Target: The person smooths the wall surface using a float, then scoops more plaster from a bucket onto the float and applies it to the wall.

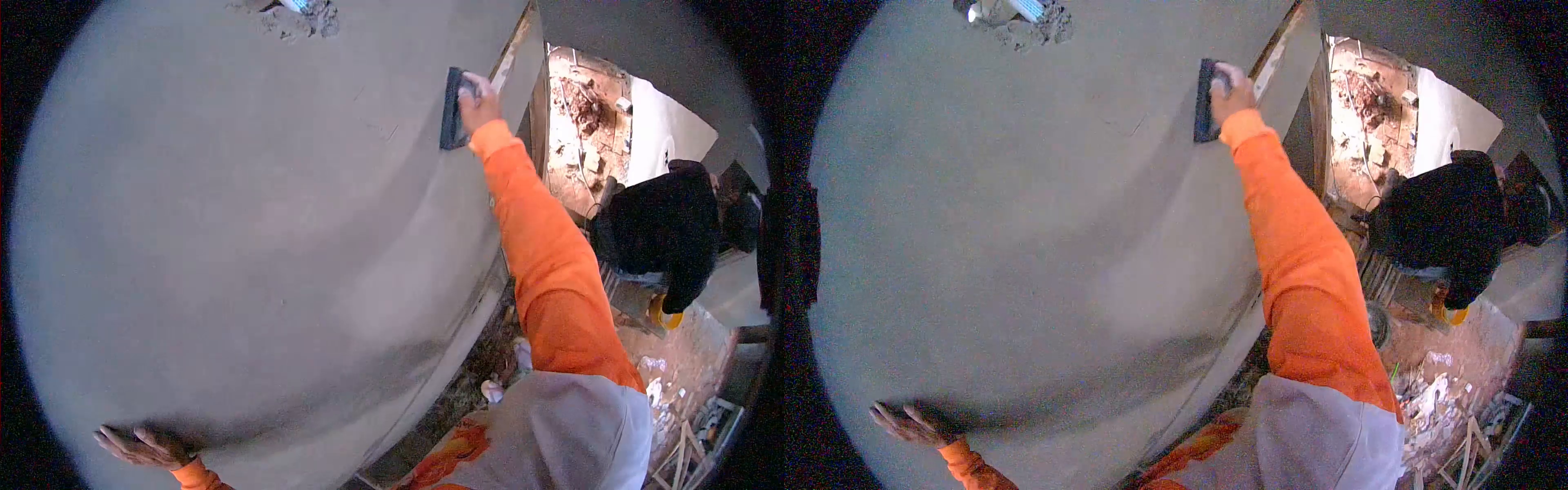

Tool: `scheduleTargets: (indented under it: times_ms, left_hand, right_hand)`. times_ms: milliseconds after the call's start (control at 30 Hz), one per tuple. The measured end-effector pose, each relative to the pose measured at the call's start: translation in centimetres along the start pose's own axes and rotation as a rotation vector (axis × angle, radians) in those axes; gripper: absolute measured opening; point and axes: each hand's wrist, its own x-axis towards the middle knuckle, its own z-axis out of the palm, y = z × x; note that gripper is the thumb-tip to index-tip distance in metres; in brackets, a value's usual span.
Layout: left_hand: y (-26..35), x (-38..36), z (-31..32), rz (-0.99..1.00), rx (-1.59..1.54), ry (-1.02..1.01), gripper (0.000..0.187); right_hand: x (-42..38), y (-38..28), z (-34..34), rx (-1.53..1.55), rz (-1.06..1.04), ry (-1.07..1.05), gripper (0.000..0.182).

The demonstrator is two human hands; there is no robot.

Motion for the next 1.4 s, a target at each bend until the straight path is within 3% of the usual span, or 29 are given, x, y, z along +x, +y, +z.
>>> scheduleTargets:
  times_ms: [133,200,300,433,533,600,767,833,933,1033,1133,1167,1233,1267,1333,1400]
  left_hand:
    - [-0.2,-0.6,0.4,0.051,-0.036,0.011,0.064]
    - [-0.1,-0.5,0.1,0.026,-0.033,0.013,0.064]
    - [-0.1,-0.2,-0.2,0.085,-0.007,0.035,0.063]
    - [0.4,0.0,-0.6,0.015,-0.028,0.017,0.062]
    - [0.1,0.2,-0.5,0.016,-0.04,0.038,0.062]
    - [-0.2,0.1,-1.0,0.024,-0.049,0.045,0.062]
    - [-0.1,-0.3,-1.0,-0.005,-0.048,0.021,0.061]
    - [-0.3,-0.5,-1.1,-0.016,-0.045,0.014,0.059]
    - [-0.9,-1.0,-1.0,-0.051,-0.023,-0.006,0.059]
    - [-0.5,-0.7,-1.0,-0.081,-0.03,0.005,0.061]
    - [-0.1,-0.6,-1.0,-0.076,-0.033,0.017,0.061]
    - [-0.2,-0.5,-1.0,-0.059,-0.024,0.016,0.061]
    - [0.1,-0.4,-1.0,-0.056,-0.028,0.013,0.062]
    - [0.1,-0.4,-1.0,-0.058,-0.031,0.006,0.063]
    - [-0.1,-0.4,-1.0,-0.046,-0.01,0.014,0.063]
    - [-0.1,-0.4,-0.8,-0.041,0.002,0.018,0.063]
  right_hand:
    - [-18.6,-2.0,0.7,-0.07,-0.293,-0.077,0.035]
    - [-29.6,-2.8,0.6,0.07,-0.053,-0.179,0.035]
    - [-28.9,-4.9,-0.2,0.035,-0.047,-0.188,0.032]
    - [-22.8,-6.0,0.4,0.065,-0.074,-0.052,0.032]
    - [-26.6,-4.4,0.8,0.031,-0.113,-0.007,0.032]
    - [-29.8,-4.1,0.6,0.011,0.068,-0.035,0.032]
    - [-24.1,-10.5,1.2,0.067,-0.125,-0.013,0.031]
    - [-22.8,-9.9,2.0,0.028,-0.103,0.195,0.031]
    - [-26.0,3.1,4.9,0.323,0.547,0.151,0.032]
    - [-28.0,0.0,3.8,0.152,0.446,0.089,0.033]
    - [-22.5,-8.2,2.4,0.007,-0.048,0.181,0.034]
    - [-20.2,-8.7,2.1,0.008,-0.04,0.185,0.034]
    - [-15.9,-8.3,2.0,-0.044,0.171,0.204,0.034]
    - [-16.0,-6.8,1.7,-0.041,0.177,0.205,0.034]
    - [-16.4,-1.3,1.1,0.17,0.524,0.093,0.034]
    - [-20.7,1.2,1.2,0.179,0.861,0.019,0.035]
